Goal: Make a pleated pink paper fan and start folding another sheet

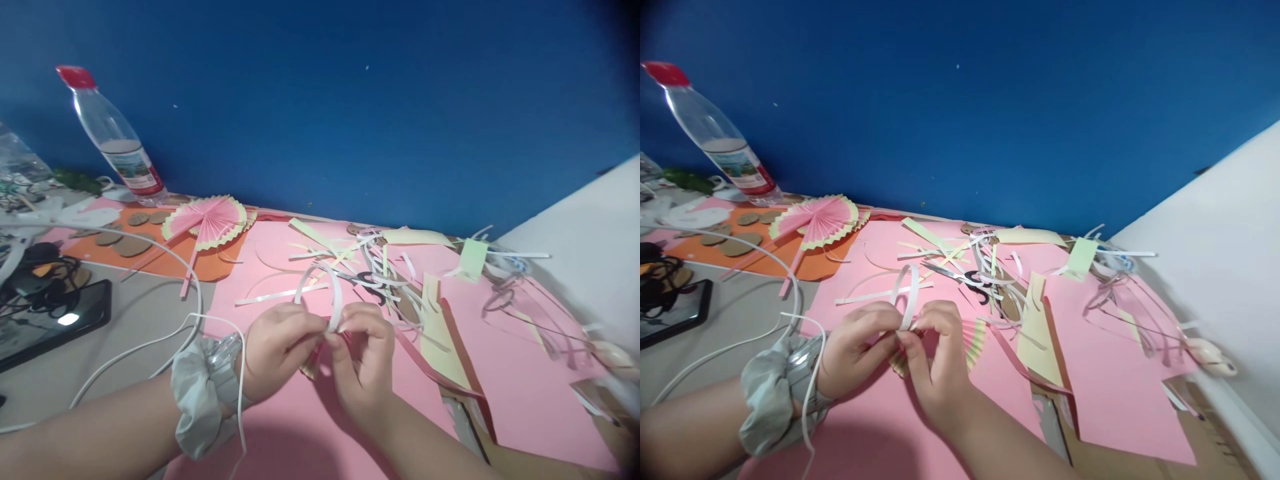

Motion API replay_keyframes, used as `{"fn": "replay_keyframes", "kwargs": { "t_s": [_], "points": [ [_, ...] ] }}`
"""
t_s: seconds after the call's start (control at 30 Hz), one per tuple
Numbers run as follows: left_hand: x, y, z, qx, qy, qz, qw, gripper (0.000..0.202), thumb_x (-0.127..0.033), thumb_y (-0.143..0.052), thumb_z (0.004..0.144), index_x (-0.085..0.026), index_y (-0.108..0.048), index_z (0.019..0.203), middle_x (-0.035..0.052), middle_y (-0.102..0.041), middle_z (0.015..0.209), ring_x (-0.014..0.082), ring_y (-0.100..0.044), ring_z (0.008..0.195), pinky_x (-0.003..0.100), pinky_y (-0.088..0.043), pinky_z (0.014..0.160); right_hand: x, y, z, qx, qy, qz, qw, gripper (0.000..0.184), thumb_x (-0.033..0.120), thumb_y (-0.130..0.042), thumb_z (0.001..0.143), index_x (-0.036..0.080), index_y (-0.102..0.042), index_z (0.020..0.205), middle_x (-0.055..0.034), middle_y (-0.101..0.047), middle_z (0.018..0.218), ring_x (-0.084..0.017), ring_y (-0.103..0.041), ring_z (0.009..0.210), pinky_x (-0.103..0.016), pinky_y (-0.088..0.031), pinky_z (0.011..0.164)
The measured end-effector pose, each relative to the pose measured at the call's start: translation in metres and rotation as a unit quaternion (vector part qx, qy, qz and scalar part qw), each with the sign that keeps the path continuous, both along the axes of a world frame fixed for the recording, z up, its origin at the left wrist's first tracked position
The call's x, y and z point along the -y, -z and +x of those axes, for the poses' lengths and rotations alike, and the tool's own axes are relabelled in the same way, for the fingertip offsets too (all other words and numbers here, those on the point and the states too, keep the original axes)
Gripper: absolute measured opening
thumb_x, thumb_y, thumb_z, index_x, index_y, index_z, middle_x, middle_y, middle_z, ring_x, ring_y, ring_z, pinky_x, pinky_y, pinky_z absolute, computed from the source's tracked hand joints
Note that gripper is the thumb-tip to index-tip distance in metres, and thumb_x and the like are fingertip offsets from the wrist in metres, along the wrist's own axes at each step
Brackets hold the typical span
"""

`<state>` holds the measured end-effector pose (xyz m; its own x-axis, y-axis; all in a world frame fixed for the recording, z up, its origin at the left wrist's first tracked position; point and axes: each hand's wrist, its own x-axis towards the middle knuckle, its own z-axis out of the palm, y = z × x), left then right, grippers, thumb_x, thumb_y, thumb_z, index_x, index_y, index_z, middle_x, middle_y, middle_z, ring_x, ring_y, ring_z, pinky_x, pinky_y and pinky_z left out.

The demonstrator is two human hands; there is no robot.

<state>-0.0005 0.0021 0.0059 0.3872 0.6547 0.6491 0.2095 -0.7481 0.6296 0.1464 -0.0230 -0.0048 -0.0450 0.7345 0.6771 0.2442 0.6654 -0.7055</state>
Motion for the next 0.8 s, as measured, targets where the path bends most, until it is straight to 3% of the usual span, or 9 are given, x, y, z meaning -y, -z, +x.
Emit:
{"fn": "replay_keyframes", "kwargs": {
  "t_s": [0.1,0.33,0.53,0.8],
  "points": [
    [0.0000,-0.0012,0.0003,-0.003,0.007,0.002,1.000,0.012,-0.009,-0.049,0.089,-0.019,-0.056,0.090,-0.0035,-0.057,0.056,0.0111,-0.050,0.057,0.021,-0.042,0.062,0.0003,0.0013,0.0000,-0.005,0.002,-0.003,1.000,0.033,-0.001,-0.048,0.085,0.022,-0.043,0.107,-0.0019,-0.044,0.095,-0.014,-0.044,0.091,-0.029,-0.041,0.077],
    [0.0000,0.0037,-0.0006,-0.034,-0.019,0.012,0.999,0.010,-0.012,-0.049,0.090,-0.019,-0.056,0.090,-0.0003,-0.058,0.066,0.0120,-0.052,0.061,0.022,-0.043,0.062,-0.0005,-0.0003,0.0003,-0.002,0.008,-0.009,1.000,0.029,0.000,-0.047,0.086,0.022,-0.044,0.105,-0.0012,-0.044,0.093,-0.013,-0.045,0.089,-0.028,-0.040,0.077],
    [0.0038,-0.0008,-0.0010,-0.039,-0.046,-0.026,0.998,0.007,-0.015,-0.050,0.090,-0.018,-0.057,0.089,-0.0004,-0.063,0.066,0.0111,-0.058,0.060,0.020,-0.046,0.060,0.0004,-0.0014,0.0010,0.006,0.008,-0.022,1.000,0.023,0.002,-0.046,0.088,0.022,-0.045,0.099,-0.0005,-0.043,0.090,-0.012,-0.044,0.087,-0.026,-0.040,0.075],
    [0.0021,0.0017,-0.0016,-0.051,-0.028,-0.023,0.998,0.008,-0.014,-0.050,0.090,-0.018,-0.057,0.088,-0.0001,-0.062,0.067,0.0112,-0.056,0.061,0.020,-0.045,0.061,-0.0008,0.0001,-0.0003,-0.010,0.009,-0.028,1.000,0.028,0.003,-0.045,0.089,0.024,-0.045,0.107,-0.0006,-0.045,0.092,-0.012,-0.044,0.087,-0.024,-0.041,0.074]
  ]
}}
